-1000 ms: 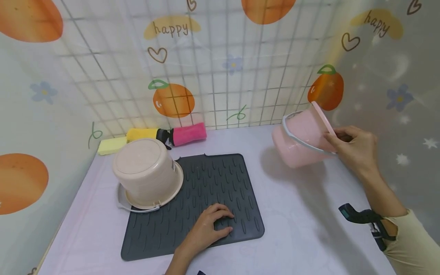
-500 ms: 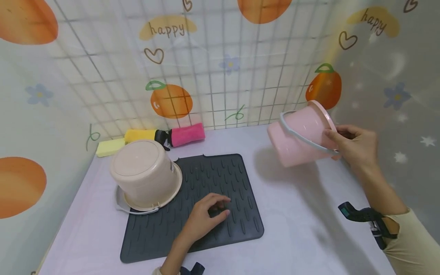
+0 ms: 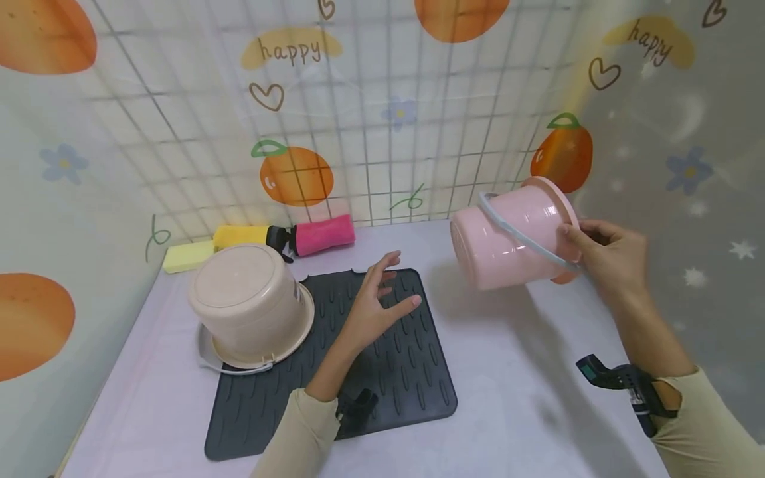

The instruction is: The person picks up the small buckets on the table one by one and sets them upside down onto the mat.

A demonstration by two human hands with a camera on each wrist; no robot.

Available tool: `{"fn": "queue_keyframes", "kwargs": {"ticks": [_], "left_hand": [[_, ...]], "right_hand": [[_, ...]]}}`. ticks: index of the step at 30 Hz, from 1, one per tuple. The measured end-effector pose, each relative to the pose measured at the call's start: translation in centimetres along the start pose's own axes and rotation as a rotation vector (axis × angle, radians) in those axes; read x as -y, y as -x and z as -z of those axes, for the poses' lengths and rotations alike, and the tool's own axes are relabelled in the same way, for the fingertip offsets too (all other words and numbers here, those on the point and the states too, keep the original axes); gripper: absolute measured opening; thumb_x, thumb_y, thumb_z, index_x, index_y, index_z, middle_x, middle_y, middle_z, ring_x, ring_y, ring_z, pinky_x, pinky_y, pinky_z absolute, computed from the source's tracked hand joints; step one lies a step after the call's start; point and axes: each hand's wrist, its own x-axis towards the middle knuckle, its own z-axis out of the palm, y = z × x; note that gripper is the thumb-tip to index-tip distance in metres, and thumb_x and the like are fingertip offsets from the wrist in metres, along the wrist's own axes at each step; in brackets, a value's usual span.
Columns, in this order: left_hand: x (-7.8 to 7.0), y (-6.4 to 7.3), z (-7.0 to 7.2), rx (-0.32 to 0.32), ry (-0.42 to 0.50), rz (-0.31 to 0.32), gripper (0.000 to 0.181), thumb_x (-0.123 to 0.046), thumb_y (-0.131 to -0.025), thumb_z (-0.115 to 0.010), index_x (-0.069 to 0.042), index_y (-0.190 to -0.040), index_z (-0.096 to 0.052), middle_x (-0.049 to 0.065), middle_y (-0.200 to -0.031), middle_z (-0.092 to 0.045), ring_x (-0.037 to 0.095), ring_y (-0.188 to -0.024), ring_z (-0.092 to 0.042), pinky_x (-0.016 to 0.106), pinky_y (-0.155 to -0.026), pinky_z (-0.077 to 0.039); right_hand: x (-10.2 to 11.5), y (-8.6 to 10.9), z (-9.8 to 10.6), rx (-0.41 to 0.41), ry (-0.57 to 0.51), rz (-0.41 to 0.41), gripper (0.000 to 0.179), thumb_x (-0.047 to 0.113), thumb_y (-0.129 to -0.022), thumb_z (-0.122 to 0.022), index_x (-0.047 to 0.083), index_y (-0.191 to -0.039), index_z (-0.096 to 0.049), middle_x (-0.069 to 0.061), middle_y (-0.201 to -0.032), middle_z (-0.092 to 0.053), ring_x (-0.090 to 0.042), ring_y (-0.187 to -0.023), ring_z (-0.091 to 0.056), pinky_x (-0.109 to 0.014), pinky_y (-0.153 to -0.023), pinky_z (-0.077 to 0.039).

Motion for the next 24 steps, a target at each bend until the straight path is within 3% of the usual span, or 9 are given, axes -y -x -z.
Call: {"fn": "queue_keyframes", "kwargs": {"ticks": [4,10,14,18,24], "left_hand": [[-0.9,-2.4,-0.7,0.021,0.013,0.008,0.085,-0.044,-0.085,-0.077,-0.042,-0.155,-0.028,-0.011,-0.156,-0.028,0.018,-0.139,-0.035,0.055,-0.107,-0.038],[-1.7,-5.1,-1.7,0.067,-0.015,0.0,0.094,-0.049,-0.081,-0.078,-0.045,-0.156,-0.021,-0.012,-0.159,-0.018,0.021,-0.143,-0.026,0.061,-0.107,-0.036],[-1.8,-6.4,-2.4,0.089,-0.053,0.015,0.101,-0.055,-0.077,-0.079,-0.051,-0.155,-0.014,-0.013,-0.161,-0.01,0.019,-0.146,-0.019,0.063,-0.105,-0.036],[-2.0,-7.6,-3.0,0.095,-0.066,0.009,0.111,-0.051,-0.073,-0.083,-0.054,-0.155,-0.008,-0.015,-0.162,-0.003,0.018,-0.149,-0.012,0.063,-0.106,-0.033],[-2.2,-9.0,-3.7,0.106,-0.052,-0.002,0.119,-0.04,-0.073,-0.087,-0.054,-0.155,-0.002,-0.013,-0.163,0.001,0.021,-0.146,-0.017,0.06,-0.106,-0.035]], "right_hand": [[-0.2,0.1,-0.2,0.0,-0.057,-0.027,0.054,0.039,-0.087,-0.076,-0.001,-0.123,-0.069,0.013,-0.089,-0.065,-0.016,-0.087,-0.051,-0.013,-0.065,-0.05],[-0.3,0.2,-0.6,0.01,-0.253,-0.065,0.047,0.036,-0.083,-0.08,0.004,-0.117,-0.074,0.006,-0.093,-0.066,-0.017,-0.09,-0.049,-0.012,-0.068,-0.05],[-0.3,0.4,-1.0,0.022,-0.367,-0.088,0.043,0.033,-0.081,-0.082,0.003,-0.111,-0.076,0.001,-0.092,-0.066,-0.019,-0.09,-0.047,-0.013,-0.066,-0.051],[-0.3,0.4,-1.5,0.048,-0.399,-0.098,0.042,0.034,-0.081,-0.082,0.004,-0.11,-0.076,0.001,-0.091,-0.066,-0.02,-0.091,-0.047,-0.015,-0.067,-0.051],[-0.3,0.3,-2.1,0.089,-0.469,-0.083,0.04,0.031,-0.082,-0.082,0.001,-0.107,-0.077,0.0,-0.089,-0.068,-0.021,-0.093,-0.049,-0.016,-0.073,-0.052]]}}
